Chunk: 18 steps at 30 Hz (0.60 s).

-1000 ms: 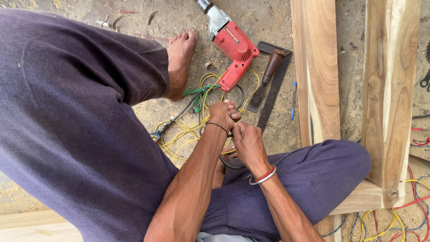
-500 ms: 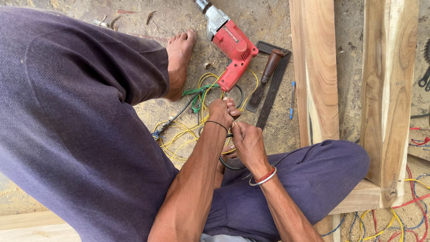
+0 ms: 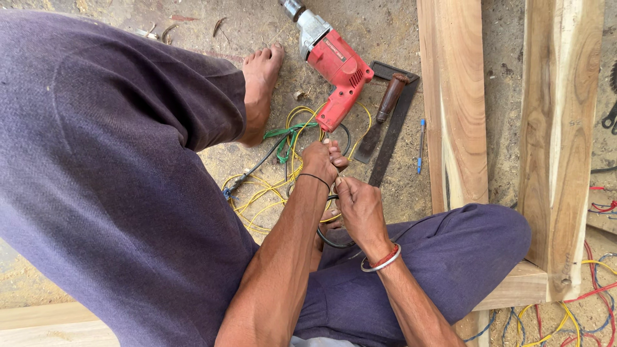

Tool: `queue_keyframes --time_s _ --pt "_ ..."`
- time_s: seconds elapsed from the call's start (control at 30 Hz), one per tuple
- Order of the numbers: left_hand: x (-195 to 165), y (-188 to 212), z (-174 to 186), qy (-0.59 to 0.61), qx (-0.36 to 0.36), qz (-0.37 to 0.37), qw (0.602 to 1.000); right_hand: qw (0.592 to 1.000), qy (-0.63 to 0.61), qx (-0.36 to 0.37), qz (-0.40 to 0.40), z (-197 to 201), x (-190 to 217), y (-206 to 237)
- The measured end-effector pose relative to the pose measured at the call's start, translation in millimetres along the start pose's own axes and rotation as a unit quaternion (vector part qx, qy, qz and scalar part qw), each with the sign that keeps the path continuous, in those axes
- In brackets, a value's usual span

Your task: The person sits on the floor of a woodworking workshop and repairs the power cord of a red electric drill. They strip the outer insulation of the black cord with a knife, separate and twist the inner wires together by hand, and wrap the joint with tape.

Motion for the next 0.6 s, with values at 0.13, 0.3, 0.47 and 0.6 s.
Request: queue_keyframes --time_s 0.13,0.3,0.47,0.6 --pt "-0.9 1.5 -2.5 -0.005 0.010 -0.013 1.000 1.000 -0.026 0.001 0.000 0.9 0.0 0.5" --pt "-0.9 0.3 -5.1 0.007 0.017 -0.010 1.000 0.999 -0.032 0.002 -0.009 1.0 -2.9 1.1" --pt "-0.1 1.7 -6.2 0.010 0.005 -0.002 1.000 0.999 -0.039 -0.003 -0.007 2.1 -2.2 1.2" --pt "-1.1 3.9 -7.4 0.011 0.004 -0.004 1.000 0.998 -0.053 0.003 -0.026 1.8 -3.8 2.0"
Point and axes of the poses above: each hand's wrist, its own y-axis away from the middle knuckle, its own z-axis out of the back of the hand, x = y × z, the point moved 8 cm from there along -y, towards the middle knuckle, and after that the axes turned 3 degrees about y, right-handed, at the moved point
